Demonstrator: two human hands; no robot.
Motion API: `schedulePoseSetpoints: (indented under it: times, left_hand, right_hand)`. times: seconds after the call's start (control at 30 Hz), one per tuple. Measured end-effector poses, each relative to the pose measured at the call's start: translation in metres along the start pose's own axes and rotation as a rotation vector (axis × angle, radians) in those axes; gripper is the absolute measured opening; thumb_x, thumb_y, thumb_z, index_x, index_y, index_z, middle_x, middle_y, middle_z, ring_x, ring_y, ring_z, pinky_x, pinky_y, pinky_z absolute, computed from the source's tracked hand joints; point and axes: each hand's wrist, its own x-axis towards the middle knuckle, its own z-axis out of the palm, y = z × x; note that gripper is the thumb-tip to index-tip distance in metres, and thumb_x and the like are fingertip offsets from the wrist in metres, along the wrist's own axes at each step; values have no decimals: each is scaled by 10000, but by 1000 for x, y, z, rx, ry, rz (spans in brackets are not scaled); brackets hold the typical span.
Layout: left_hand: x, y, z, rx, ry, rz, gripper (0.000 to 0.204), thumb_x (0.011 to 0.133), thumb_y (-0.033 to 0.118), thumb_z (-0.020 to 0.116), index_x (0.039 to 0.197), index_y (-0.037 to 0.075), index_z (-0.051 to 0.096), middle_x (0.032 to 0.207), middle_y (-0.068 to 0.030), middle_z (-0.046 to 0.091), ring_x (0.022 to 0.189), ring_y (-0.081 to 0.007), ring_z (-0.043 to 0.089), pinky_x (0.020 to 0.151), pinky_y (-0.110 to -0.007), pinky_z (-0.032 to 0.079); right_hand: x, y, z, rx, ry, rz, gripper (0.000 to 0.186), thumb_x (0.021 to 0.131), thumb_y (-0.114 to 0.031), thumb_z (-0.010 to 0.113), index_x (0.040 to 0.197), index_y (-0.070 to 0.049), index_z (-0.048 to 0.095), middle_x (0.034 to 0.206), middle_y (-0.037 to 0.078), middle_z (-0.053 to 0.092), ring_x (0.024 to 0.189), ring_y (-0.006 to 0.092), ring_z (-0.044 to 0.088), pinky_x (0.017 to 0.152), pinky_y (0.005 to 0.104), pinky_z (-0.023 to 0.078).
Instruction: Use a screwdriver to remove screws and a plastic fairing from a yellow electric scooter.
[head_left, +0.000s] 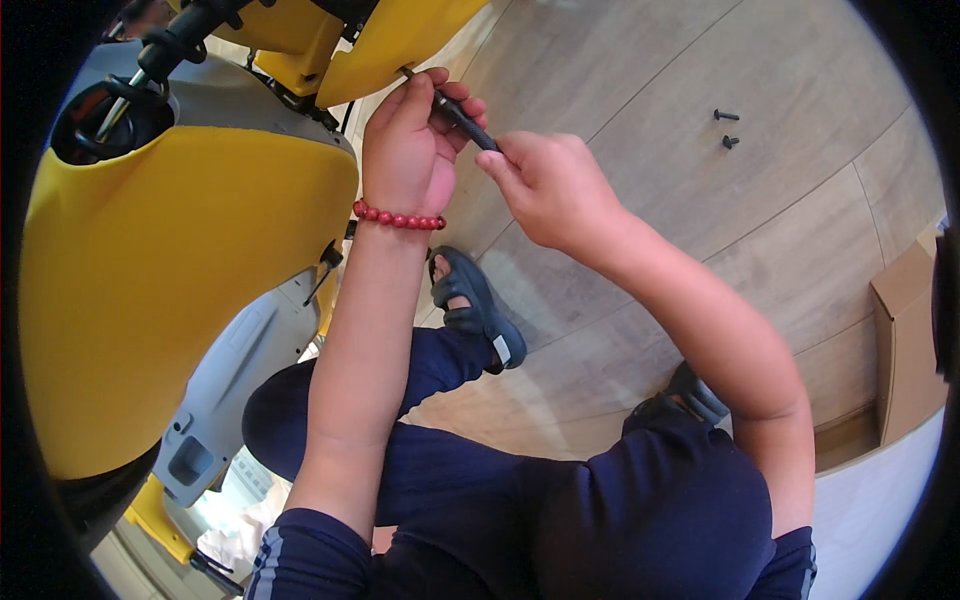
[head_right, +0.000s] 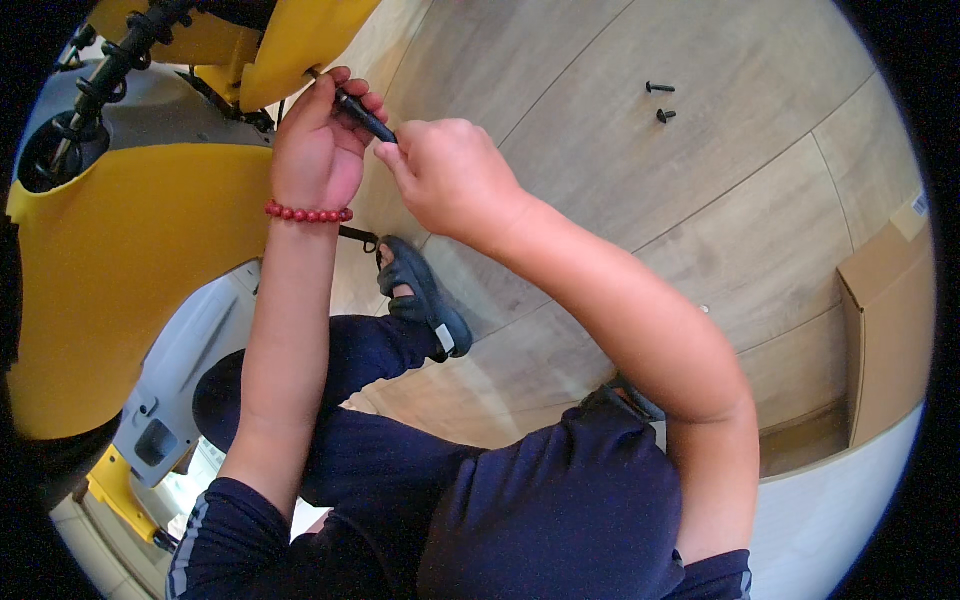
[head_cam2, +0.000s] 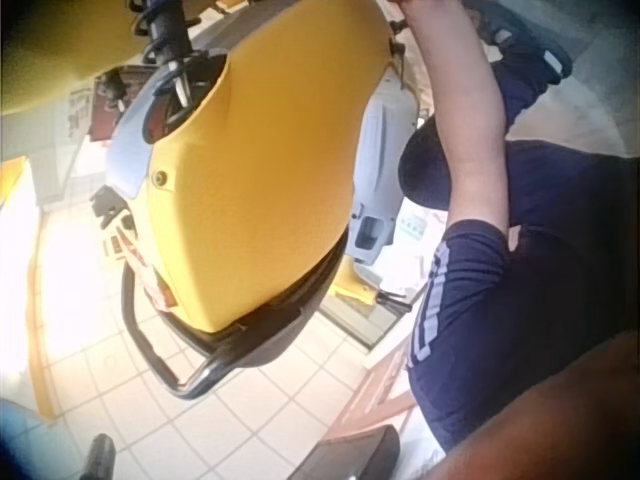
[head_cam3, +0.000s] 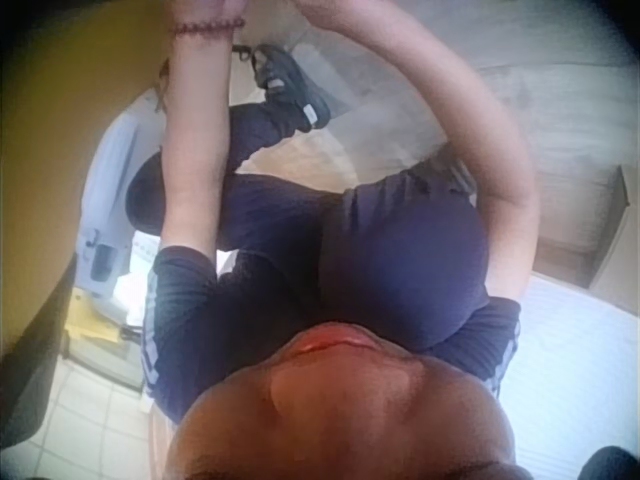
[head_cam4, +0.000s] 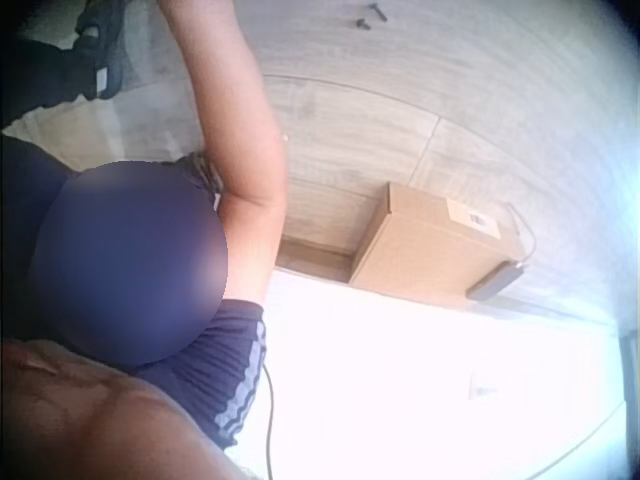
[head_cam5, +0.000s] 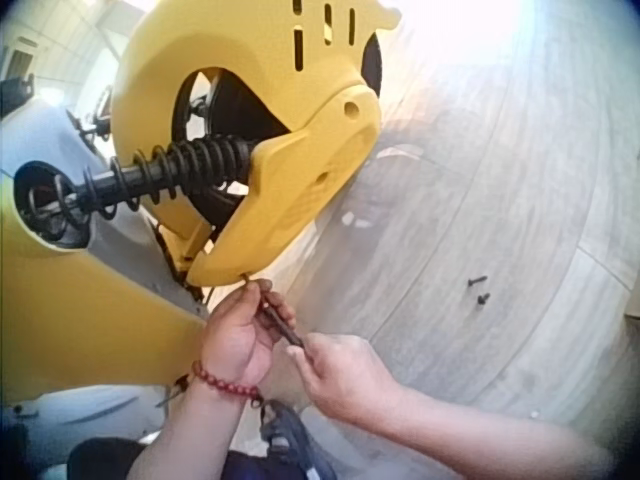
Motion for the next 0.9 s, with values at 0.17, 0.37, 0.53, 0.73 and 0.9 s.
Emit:
schedulePoseSetpoints:
  times: [0.17, 0.37, 0.53, 0.73, 0.9]
  left_hand:
    - [-3, 1, 7, 15, 28, -28, 227, 943, 228, 530, 967, 4, 558, 860, -109, 609, 743, -227, 625, 688, -370, 538]
    - [-3, 6, -4, 123, 41, -33, 236, 933, 258, 551, 930, 24, 579, 797, -91, 614, 701, -210, 618, 648, -331, 530]
    - [-5, 16, -10, 57, -59, -110, 240, 934, 271, 548, 935, 35, 594, 789, -67, 617, 692, -193, 608, 629, -302, 515]
    - [2, 5, -9, 31, -107, -100, 257, 948, 272, 517, 992, 27, 576, 890, -89, 623, 802, -217, 617, 721, -336, 522]
    - [1, 3, 7, -38, -57, -71, 257, 951, 270, 515, 997, 25, 576, 887, -92, 619, 818, -211, 600, 742, -341, 494]
  right_hand:
    - [-6, 2, 9, -473, 142, -239, 335, 872, -238, 549, 630, -7, 536, 607, 178, 592, 639, 350, 623, 581, 426, 493]
    - [-1, -20, -5, -320, 11, -128, 215, 862, -202, 590, 836, 10, 566, 662, 119, 617, 511, 271, 569, 481, 379, 430]
    - [-2, -13, -6, 1201, -367, 509, 297, 922, -317, 529, 805, -44, 556, 608, 33, 519, 464, 112, 373, 456, 270, 344]
    - [7, -7, 0, 1208, -423, 544, 309, 914, -330, 528, 722, -87, 516, 558, 9, 451, 445, 128, 388, 425, 272, 301]
    - [6, -7, 5, -351, 230, -125, 287, 863, -286, 556, 682, -64, 537, 573, 112, 578, 513, 246, 589, 459, 339, 438]
